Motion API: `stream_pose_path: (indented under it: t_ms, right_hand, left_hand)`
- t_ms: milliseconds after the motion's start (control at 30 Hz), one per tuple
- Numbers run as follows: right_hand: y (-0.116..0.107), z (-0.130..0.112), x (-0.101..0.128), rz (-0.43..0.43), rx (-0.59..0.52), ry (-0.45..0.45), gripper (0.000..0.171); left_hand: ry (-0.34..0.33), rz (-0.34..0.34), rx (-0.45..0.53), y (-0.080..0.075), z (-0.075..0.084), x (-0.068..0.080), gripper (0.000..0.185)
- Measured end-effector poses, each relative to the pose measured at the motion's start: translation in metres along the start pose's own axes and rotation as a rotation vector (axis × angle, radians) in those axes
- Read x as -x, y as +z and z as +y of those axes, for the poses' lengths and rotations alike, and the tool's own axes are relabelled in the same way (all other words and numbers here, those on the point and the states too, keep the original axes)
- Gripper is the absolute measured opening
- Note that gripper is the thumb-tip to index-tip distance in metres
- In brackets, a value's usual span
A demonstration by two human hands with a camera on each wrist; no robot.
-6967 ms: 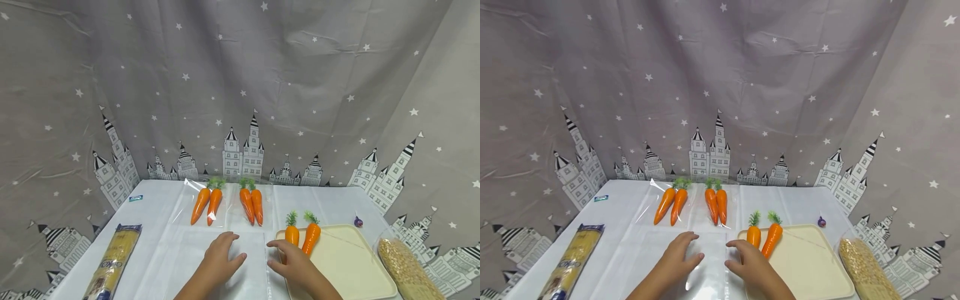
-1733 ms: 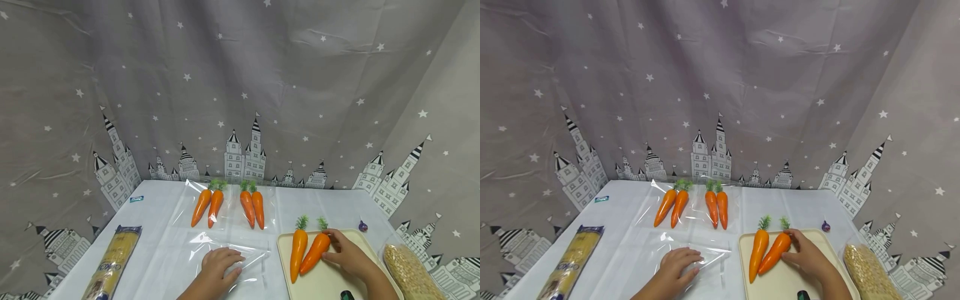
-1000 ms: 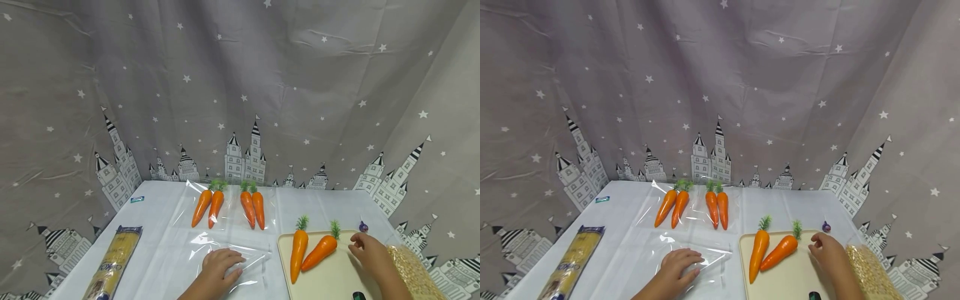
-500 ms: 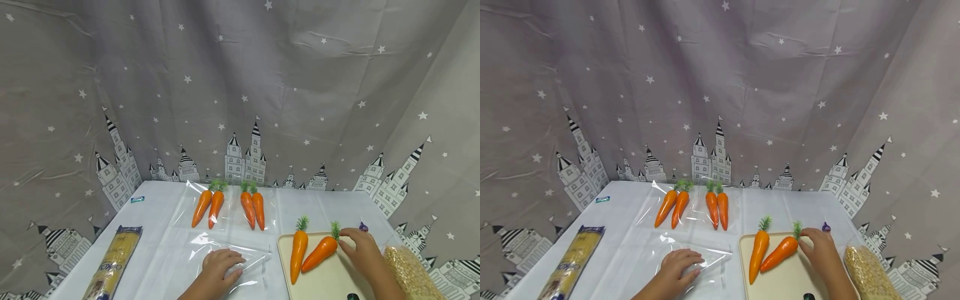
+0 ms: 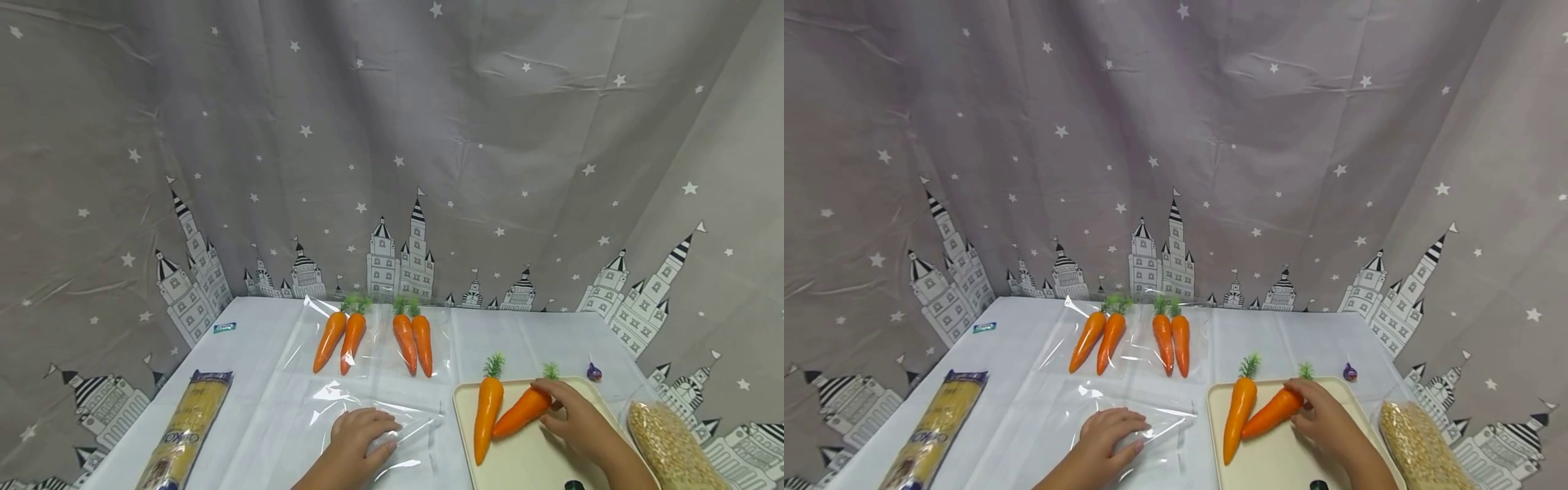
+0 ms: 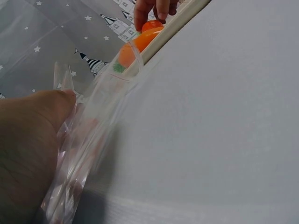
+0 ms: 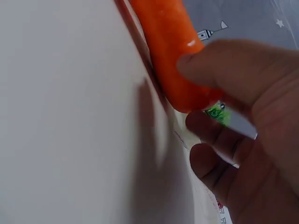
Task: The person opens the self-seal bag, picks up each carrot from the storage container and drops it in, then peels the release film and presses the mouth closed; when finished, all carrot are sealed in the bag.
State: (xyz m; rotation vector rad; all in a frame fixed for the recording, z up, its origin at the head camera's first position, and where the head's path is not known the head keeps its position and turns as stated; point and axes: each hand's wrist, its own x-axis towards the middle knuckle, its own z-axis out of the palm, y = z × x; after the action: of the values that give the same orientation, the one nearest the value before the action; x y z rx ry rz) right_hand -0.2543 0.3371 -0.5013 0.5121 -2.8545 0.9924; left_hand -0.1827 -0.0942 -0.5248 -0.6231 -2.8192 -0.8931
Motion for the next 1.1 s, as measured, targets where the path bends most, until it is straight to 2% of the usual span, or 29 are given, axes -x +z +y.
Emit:
stream_pose_path:
  t_ms: [167,367,600,867,1100]
  right_hand:
    - [0.000,0.001,-0.002,-0.047,0.005,0.096,0.061]
    - [-0.001,0.001,-0.002,-0.069,0.002,0.156,0.066]
    - [-0.004,0.004,0.001,-0.081,0.004,0.134,0.058]
    - [-0.010,0.009,0.005,-0.104,-0.071,0.165,0.058]
    - [-0.012,0.005,0.008,-0.056,-0.043,0.138,0.057]
  left_hand:
    - [-0.001,0.007,-0.001,0.000,0.000,0.001,0.024]
    - [-0.019,-0.010,-0.002,-0.001,0.002,0.001,0.026]
    - [-0.014,0.027,-0.012,-0.001,0.002,0.000,0.026]
    - [-0.018,0.030,-0.018,-0.003,0.004,0.001,0.026]
    - [-0.019,0.032,-0.025,-0.001,0.002,0.001,0.027]
